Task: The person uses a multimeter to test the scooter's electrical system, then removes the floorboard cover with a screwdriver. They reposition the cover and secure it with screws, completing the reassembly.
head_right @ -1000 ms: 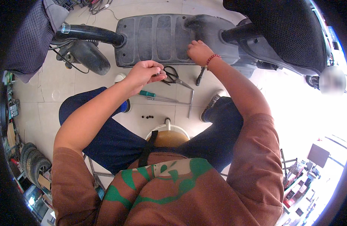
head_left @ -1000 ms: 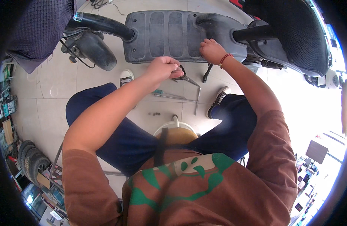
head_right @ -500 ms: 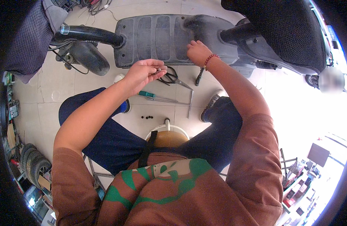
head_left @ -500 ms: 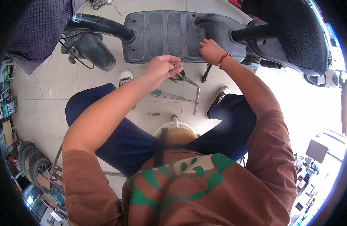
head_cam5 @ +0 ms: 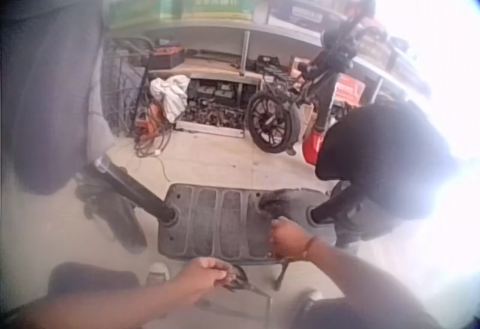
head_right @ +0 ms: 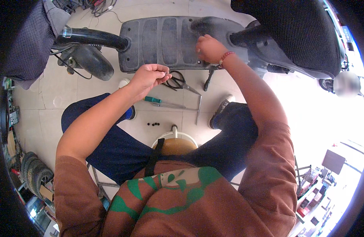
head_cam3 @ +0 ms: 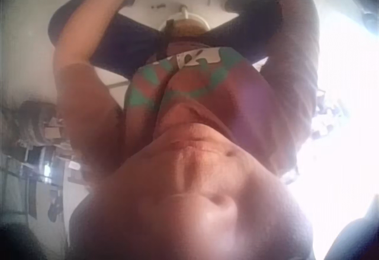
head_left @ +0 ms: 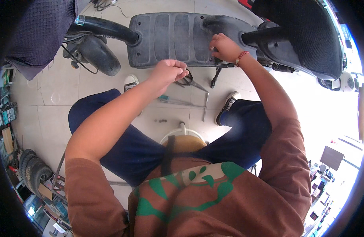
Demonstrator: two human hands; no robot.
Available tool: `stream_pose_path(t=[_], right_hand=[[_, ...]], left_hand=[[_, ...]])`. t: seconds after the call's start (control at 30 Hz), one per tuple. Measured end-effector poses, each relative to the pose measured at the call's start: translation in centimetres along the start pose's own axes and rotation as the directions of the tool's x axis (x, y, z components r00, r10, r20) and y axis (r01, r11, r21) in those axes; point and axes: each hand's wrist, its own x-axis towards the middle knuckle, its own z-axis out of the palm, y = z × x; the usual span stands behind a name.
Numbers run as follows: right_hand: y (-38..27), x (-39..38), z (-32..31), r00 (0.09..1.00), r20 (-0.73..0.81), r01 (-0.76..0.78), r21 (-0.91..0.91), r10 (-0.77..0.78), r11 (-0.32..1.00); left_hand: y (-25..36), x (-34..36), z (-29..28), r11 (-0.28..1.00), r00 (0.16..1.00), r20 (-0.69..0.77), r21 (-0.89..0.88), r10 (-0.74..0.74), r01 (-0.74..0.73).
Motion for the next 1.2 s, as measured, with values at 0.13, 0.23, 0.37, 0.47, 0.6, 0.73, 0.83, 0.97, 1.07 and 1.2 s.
stream_pose_path(t=[0.13, 0.23, 0.37, 0.47, 0.6, 0.73, 0.83, 0.97, 1.07, 1.2], right_hand=[[-2.6, -0.3, -4.0, 1.000, -0.014, -0.017, 0.508, 0.028, 0.861], [-4.7, 0.1, -4.8, 0.998, -0.045, 0.057, 0.699, -0.036, 0.713], [-6.5, 0.7, -4.7, 0.999, -0.033, 0.048, 0.740, -0.035, 0.670], [-6.5, 1.1, -4.6, 1.000, 0.001, -0.013, 0.746, 0.018, 0.666], [-5.9, 1.5, -4.4, 0.998, -0.003, -0.036, 0.767, 0.059, 0.640], [-5.0, 2.6, -5.3, 0.998, -0.005, -0.040, 0.710, 0.063, 0.703], [-0.9, 4.6, -5.8, 0.975, -0.118, -0.096, 0.545, 0.189, 0.833], [7.0, 7.5, -4.4, 0.955, -0.103, -0.241, 0.271, 0.277, 0.932], [9.6, 9.9, -3.1, 0.958, -0.056, -0.270, 0.163, 0.282, 0.949], [9.2, 12.6, -2.4, 0.945, 0.041, -0.328, 0.079, 0.325, 0.941]], left_hand=[[0.7, 0.1, 0.7, 0.996, 0.999, -0.033, -0.085, 0.028, -0.030], [1.1, 0.3, 1.1, 0.986, 0.999, -0.031, -0.165, 0.032, -0.036], [1.3, 1.1, 1.6, 0.979, 0.998, -0.032, -0.198, 0.051, -0.056], [1.4, 1.6, 1.5, 0.982, 0.999, 0.006, -0.185, 0.048, -0.046], [2.3, 1.4, 2.0, 0.982, 0.998, -0.024, -0.178, 0.064, -0.068], [3.3, 1.0, 2.2, 0.986, 0.995, -0.084, -0.154, 0.050, -0.063], [3.2, 1.1, 2.4, 0.991, 0.993, -0.113, -0.118, 0.042, -0.056], [3.5, 0.5, 3.5, 0.996, 0.998, -0.055, -0.091, 0.011, -0.016], [3.5, 0.7, 3.6, 0.999, 1.000, 0.013, -0.036, 0.005, -0.005], [3.5, 0.4, 4.0, 0.999, 1.000, 0.014, -0.037, -0.012, 0.012]])
